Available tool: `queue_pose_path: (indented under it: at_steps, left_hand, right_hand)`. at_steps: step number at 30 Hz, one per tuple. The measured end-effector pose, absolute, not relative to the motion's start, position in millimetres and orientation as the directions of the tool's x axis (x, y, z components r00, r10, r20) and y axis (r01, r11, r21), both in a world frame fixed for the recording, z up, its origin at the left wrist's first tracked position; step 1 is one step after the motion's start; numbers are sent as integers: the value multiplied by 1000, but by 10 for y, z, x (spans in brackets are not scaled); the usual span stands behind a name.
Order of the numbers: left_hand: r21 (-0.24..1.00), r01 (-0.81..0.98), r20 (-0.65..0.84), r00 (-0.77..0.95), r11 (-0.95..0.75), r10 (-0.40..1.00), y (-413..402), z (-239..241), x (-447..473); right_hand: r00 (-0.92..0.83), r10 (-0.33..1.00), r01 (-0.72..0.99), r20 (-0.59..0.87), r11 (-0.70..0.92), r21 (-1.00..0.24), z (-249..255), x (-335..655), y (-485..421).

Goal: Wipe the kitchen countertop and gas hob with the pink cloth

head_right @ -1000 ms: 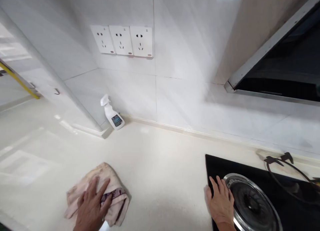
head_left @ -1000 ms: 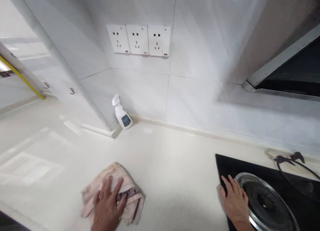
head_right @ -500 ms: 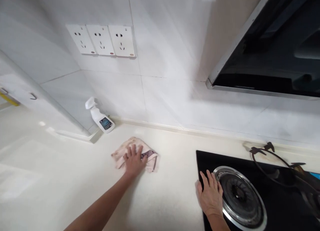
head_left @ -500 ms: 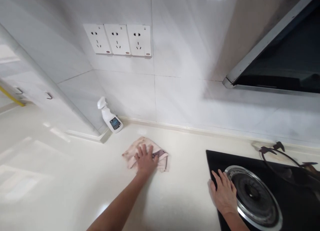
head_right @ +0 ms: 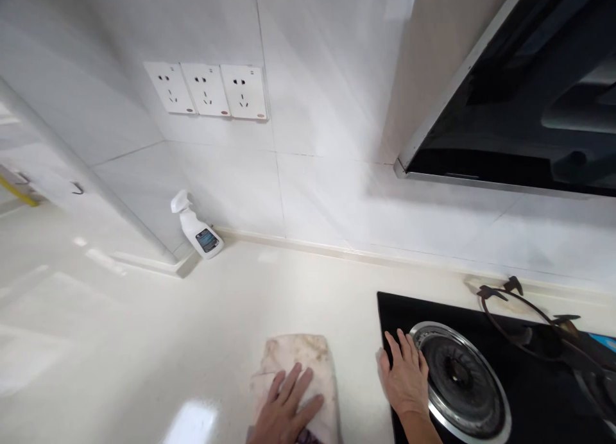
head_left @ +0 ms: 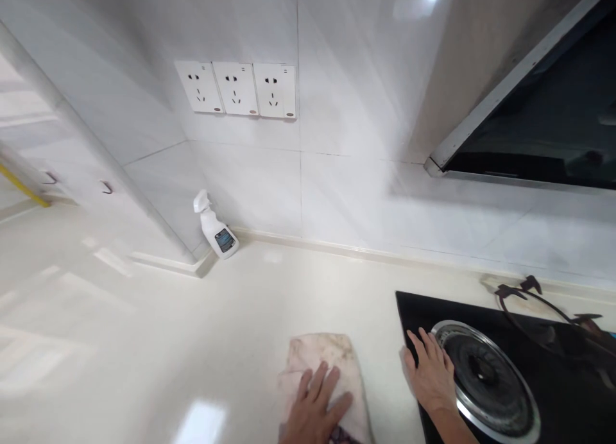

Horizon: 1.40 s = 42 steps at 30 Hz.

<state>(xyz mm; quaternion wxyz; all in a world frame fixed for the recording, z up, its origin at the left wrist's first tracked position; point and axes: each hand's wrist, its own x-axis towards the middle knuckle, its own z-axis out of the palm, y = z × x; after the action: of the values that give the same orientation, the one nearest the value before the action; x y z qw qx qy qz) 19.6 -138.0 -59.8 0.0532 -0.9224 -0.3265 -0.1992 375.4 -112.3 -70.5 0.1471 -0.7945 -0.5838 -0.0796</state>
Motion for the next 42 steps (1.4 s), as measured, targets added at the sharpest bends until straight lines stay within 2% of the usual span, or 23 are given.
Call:
queue_pose_path:
  at_steps: [3, 7, 13, 19, 22, 25, 30, 36, 42]
  left_hand:
    - [-122, 690, 468, 674, -713, 572, -1490, -529, -398]
    - [-143, 842, 429, 527, -520, 734, -1504, -344, -1078]
    - [-6, 986, 301, 159, -164, 940, -1044, -227, -1483]
    - [75, 993, 135, -101, 92, 986, 6, -18, -1009]
    - [147, 979, 77, -154, 141, 985, 513, 76, -596]
    - [214, 974, 69, -97, 80, 993, 873, 85, -119]
    - [239, 962, 89, 111, -130, 990, 1006, -31, 753]
    - [284, 854, 130, 416, -436, 900, 461, -208, 1432]
    - [290, 684, 132, 665, -670, 735, -414, -342, 1331]
  right_hand:
    - [307, 905, 950, 295, -275, -147, -718, 3761, -1125]
    - [304, 904, 952, 302, -274, -139, -745, 3785, -1129]
    - [296, 900, 955, 320, -272, -118, -719, 3754, -1143]
    - [288, 898, 957, 331, -266, -113, -664, 3712, -1132]
    - [289, 896, 957, 336, -268, -108, -663, 3707, -1128]
    - [292, 900, 956, 322, -271, -109, -667, 3703, -1131]
    - [287, 903, 958, 319, -264, -114, -677, 3695, -1121]
    - [295, 902, 955, 316, -269, -124, -681, 3693, -1097]
    - [299, 904, 953, 305, -268, -141, -661, 3703, -1101]
